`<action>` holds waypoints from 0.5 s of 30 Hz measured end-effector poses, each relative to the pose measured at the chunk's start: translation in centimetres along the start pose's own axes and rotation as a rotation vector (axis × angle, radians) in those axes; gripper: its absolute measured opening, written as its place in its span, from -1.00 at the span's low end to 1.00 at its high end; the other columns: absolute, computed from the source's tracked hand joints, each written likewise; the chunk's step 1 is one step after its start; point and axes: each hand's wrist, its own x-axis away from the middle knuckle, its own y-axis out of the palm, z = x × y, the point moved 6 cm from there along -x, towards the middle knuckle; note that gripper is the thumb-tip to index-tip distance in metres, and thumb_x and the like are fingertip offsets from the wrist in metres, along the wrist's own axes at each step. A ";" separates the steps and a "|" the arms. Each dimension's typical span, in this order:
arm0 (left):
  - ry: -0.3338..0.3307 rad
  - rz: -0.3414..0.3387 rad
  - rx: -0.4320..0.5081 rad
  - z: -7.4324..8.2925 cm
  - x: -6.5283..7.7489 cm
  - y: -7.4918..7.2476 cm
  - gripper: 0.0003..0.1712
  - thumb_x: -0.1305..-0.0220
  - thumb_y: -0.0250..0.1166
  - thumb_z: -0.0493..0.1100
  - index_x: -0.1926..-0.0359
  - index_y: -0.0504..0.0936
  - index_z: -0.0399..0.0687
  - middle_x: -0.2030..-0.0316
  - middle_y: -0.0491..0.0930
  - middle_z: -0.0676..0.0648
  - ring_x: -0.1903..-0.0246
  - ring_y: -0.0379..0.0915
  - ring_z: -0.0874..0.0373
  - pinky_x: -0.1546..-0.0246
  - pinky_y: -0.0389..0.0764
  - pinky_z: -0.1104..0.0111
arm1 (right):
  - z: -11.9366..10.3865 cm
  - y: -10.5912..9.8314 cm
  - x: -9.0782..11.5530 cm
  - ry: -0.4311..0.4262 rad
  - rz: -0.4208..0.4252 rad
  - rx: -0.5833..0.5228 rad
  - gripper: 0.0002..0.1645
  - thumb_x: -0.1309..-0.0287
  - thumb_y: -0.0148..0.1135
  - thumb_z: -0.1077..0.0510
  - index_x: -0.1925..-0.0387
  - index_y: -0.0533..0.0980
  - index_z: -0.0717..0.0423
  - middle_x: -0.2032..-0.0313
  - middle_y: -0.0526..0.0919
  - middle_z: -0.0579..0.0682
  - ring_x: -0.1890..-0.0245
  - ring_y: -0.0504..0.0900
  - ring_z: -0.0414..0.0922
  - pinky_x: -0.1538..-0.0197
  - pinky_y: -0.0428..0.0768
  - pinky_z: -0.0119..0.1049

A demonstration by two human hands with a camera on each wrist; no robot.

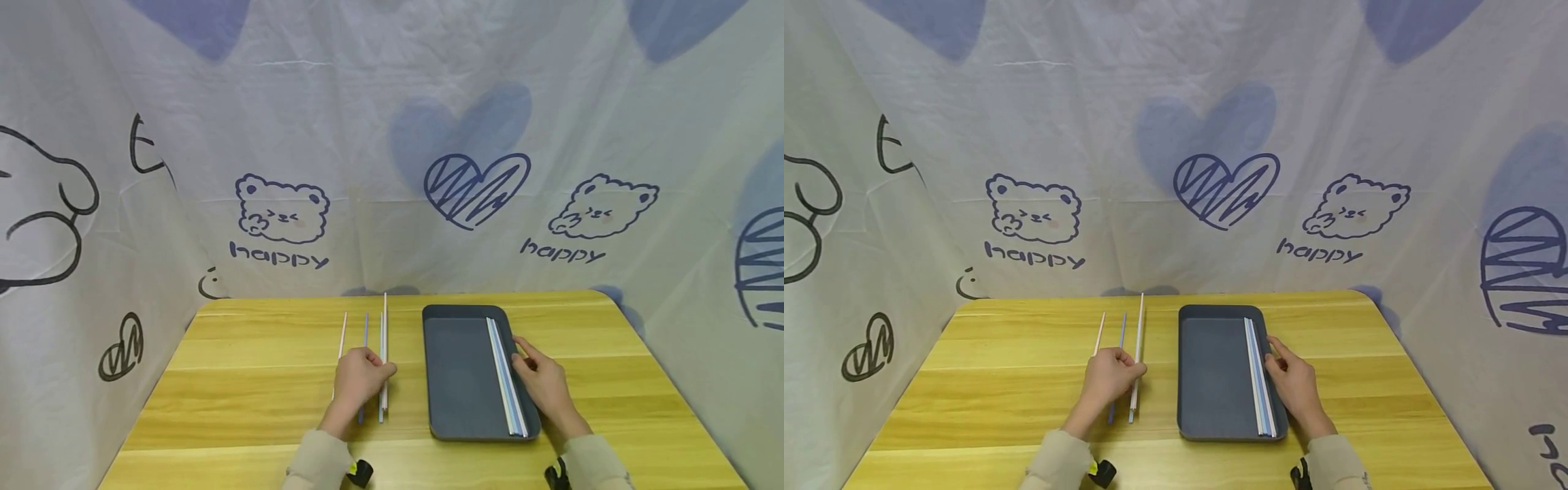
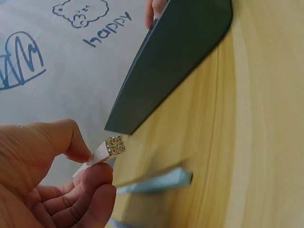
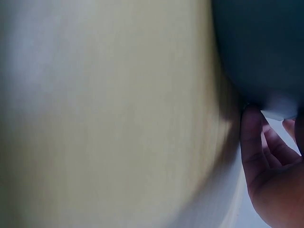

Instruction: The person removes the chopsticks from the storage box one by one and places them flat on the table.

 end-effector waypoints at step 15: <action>-0.080 0.042 -0.071 -3.0 0.0 -2.5 -0.79 -0.05 0.47 -0.08 0.52 0.64 -0.06 0.65 0.59 0.03 0.68 0.45 0.19 0.66 0.40 0.39 | -0.1 0.0 0.0 -0.006 -0.005 -0.003 -0.40 -0.53 0.13 -0.01 -0.50 0.43 0.00 0.26 0.73 0.13 0.39 0.51 -0.12 0.35 0.45 -0.32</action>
